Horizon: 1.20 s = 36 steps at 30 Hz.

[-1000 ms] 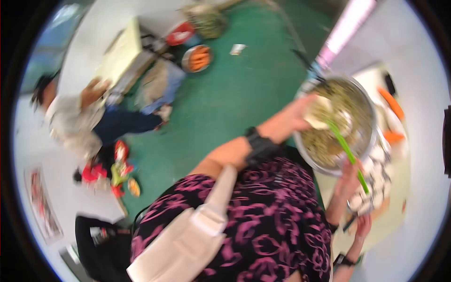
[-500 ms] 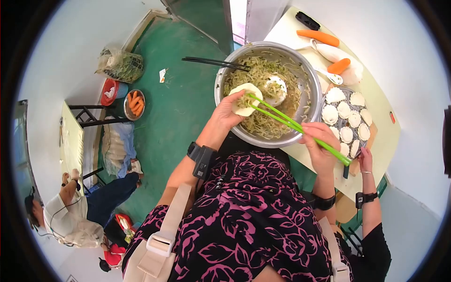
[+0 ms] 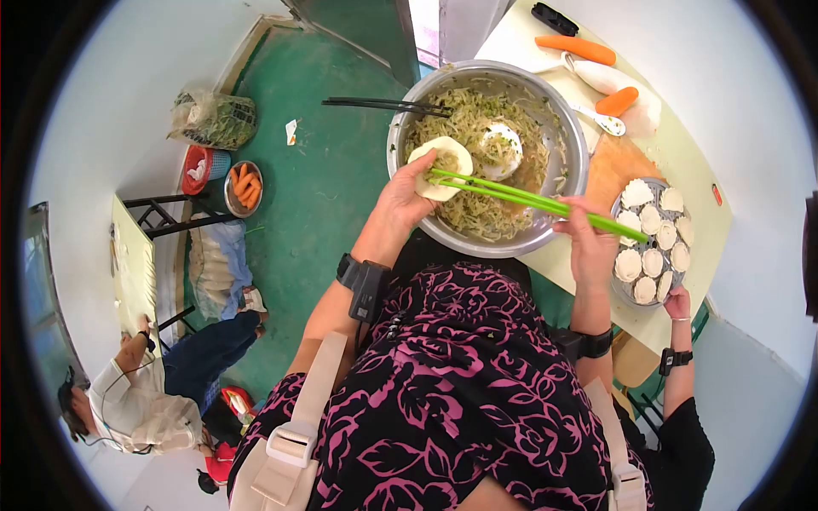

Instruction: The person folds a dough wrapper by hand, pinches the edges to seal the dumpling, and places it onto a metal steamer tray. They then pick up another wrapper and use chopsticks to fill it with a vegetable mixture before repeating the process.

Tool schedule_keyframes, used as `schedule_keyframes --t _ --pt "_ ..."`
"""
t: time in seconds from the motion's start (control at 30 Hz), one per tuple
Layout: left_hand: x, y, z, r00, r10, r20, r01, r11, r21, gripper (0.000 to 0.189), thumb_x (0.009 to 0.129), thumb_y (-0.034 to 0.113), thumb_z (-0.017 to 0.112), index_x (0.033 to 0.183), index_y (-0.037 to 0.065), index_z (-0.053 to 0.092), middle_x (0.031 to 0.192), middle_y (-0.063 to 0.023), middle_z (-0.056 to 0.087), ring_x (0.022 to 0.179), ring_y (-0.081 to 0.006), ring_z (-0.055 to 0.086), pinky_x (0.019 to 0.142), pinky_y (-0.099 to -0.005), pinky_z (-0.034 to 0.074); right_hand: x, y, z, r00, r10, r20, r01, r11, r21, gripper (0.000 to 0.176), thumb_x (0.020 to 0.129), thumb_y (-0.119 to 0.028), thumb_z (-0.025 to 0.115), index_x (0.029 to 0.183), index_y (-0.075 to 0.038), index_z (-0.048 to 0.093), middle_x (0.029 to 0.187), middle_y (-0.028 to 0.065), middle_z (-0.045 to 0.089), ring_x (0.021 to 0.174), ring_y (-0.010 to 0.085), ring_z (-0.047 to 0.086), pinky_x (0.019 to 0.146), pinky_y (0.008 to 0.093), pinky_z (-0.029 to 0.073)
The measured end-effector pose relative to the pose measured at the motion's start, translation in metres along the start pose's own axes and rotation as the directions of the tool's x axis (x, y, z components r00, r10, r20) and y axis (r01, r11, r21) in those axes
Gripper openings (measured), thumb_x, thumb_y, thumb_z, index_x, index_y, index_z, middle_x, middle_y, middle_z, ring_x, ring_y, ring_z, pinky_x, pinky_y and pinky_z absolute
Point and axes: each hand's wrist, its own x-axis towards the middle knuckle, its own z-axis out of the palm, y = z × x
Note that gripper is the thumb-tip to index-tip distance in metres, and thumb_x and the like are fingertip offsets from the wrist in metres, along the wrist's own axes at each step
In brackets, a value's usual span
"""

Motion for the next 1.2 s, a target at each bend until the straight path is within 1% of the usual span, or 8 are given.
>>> schedule_keyframes --t 0.13,0.23,0.37,0.5,0.6,0.7,0.9,1.2 --pt "0.009 0.007 -0.01 1.0 0.03 -0.005 -0.03 0.999 0.022 0.031 0.079 0.003 0.052 0.109 0.001 0.045 0.108 -0.0142 0.051 0.098 -0.0273 0.052 0.083 -0.0429 0.045 0.004 -0.009 -0.02 0.994 0.007 -0.106 -0.006 1.0 0.01 0.014 0.081 -0.005 0.052 0.093 -0.002 0.059 0.088 0.0083 0.058 0.073 0.0147 0.057 0.051 0.0215 0.048" --pt "0.008 0.009 -0.009 0.994 0.055 -0.093 -0.05 0.997 0.051 0.031 0.078 0.0 0.05 0.109 0.001 0.045 0.107 -0.0138 0.052 0.098 -0.0269 0.052 0.083 -0.0425 0.046 -0.004 0.002 -0.041 0.997 0.074 -0.031 -0.079 0.965 -0.248 0.015 0.08 -0.005 0.053 0.093 -0.003 0.06 0.091 0.0076 0.056 0.074 0.0135 0.056 0.051 0.0211 0.047" --pt "0.014 0.008 -0.012 0.994 0.07 -0.088 -0.063 0.995 0.08 0.031 0.076 -0.004 0.052 0.107 0.001 0.048 0.105 -0.0124 0.053 0.097 -0.0257 0.053 0.084 -0.0387 0.045 -0.016 0.03 -0.047 0.988 0.148 0.043 -0.126 0.933 -0.336 0.016 0.079 -0.005 0.055 0.094 -0.003 0.061 0.096 0.0072 0.053 0.076 0.013 0.054 0.051 0.0207 0.047" --pt "0.01 0.009 -0.013 0.997 0.068 -0.037 -0.063 0.99 0.129 0.033 0.075 -0.006 0.053 0.107 0.001 0.048 0.106 -0.0117 0.053 0.096 -0.0244 0.054 0.083 -0.037 0.046 -0.027 0.054 -0.043 0.999 0.047 0.022 -0.041 0.973 -0.226 0.012 0.08 -0.006 0.055 0.09 0.0 0.059 0.093 0.0097 0.054 0.075 0.0152 0.056 0.061 0.0241 0.051" --pt "0.01 0.008 -0.012 0.995 0.06 -0.085 -0.047 0.989 0.142 0.034 0.075 -0.006 0.052 0.107 0.003 0.049 0.105 -0.0112 0.054 0.097 -0.0242 0.053 0.083 -0.0388 0.046 -0.028 0.061 -0.046 0.976 0.154 -0.156 -0.181 0.967 -0.181 0.013 0.081 -0.007 0.054 0.088 0.004 0.057 0.086 0.0114 0.056 0.074 0.0173 0.058 0.067 0.0268 0.052" --pt "0.005 0.007 -0.011 0.999 0.048 -0.025 -0.047 0.998 0.035 0.032 0.076 -0.001 0.054 0.108 0.002 0.048 0.106 -0.0115 0.054 0.098 -0.0243 0.053 0.084 -0.0396 0.045 -0.03 0.068 -0.051 0.928 0.21 -0.307 -0.211 0.977 0.028 0.016 0.081 -0.009 0.054 0.09 0.005 0.055 0.081 0.0118 0.058 0.073 0.019 0.059 0.069 0.0276 0.052" --pt "0.006 0.01 -0.013 1.0 0.021 0.019 -0.02 0.997 -0.069 0.032 0.08 0.013 0.054 0.108 0.0 0.047 0.106 -0.0126 0.053 0.098 -0.0256 0.052 0.086 -0.0428 0.042 -0.033 0.063 -0.068 0.89 0.322 -0.322 -0.24 0.933 0.27 0.016 0.081 -0.012 0.054 0.088 0.002 0.056 0.083 0.0118 0.059 0.076 0.0225 0.06 0.069 0.0279 0.052" --pt "0.002 -0.001 -0.006 0.998 -0.057 0.009 0.057 0.998 0.002 0.033 0.083 0.018 0.048 0.113 0.003 0.044 0.112 -0.0144 0.05 0.103 -0.0277 0.049 0.089 -0.0447 0.04 -0.019 0.021 -0.054 0.936 0.248 -0.251 -0.113 0.884 0.453 0.012 0.082 -0.011 0.053 0.088 -0.001 0.057 0.084 0.0113 0.06 0.077 0.0234 0.061 0.067 0.0274 0.053"
